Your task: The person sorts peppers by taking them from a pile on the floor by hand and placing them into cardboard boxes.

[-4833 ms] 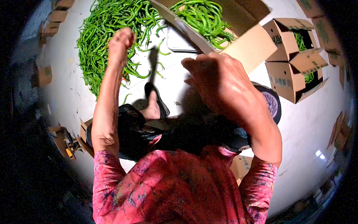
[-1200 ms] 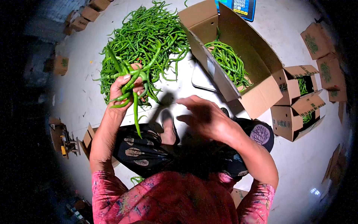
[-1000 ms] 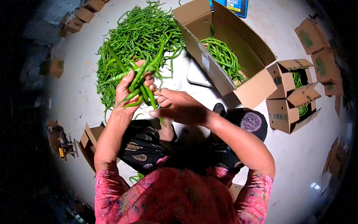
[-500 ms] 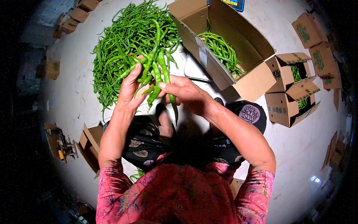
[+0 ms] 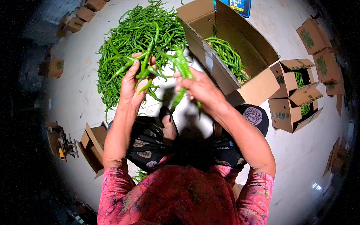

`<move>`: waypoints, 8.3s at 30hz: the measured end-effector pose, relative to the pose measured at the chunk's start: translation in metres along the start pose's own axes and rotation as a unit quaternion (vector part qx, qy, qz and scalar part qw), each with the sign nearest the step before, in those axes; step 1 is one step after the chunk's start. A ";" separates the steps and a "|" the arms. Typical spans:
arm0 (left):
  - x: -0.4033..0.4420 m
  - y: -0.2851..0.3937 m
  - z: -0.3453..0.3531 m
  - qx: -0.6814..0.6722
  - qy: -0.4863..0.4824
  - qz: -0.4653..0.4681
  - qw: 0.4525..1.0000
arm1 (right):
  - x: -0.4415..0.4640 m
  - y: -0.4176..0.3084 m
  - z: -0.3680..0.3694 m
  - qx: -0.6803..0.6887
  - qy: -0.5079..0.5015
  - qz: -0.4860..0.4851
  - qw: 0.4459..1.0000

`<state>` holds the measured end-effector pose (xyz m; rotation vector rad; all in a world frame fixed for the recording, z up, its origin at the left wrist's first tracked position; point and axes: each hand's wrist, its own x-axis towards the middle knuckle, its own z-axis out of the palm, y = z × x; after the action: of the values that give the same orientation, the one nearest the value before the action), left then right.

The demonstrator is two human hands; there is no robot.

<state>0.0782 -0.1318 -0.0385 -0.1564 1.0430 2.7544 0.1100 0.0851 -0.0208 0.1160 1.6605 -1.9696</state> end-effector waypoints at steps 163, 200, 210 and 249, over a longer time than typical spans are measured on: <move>0.057 0.063 -0.266 0.745 0.143 0.090 0.645 | 0.022 -0.031 0.062 -0.580 -0.195 -0.184 0.770; 0.242 0.108 -0.341 0.905 0.052 -0.018 0.421 | 0.068 -0.029 0.040 -0.669 -0.201 -0.136 0.702; 0.294 0.129 -0.325 0.950 0.101 0.100 0.277 | 0.089 -0.024 0.032 -0.656 -0.209 -0.110 0.717; 0.308 0.121 -0.315 0.922 0.017 0.253 0.291 | 0.100 -0.027 0.019 -0.623 -0.237 -0.070 0.742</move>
<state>-0.2383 -0.3865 -0.2472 0.5153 3.4330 -0.1079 0.0187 0.0344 -0.0333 -0.9384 2.2343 -0.4944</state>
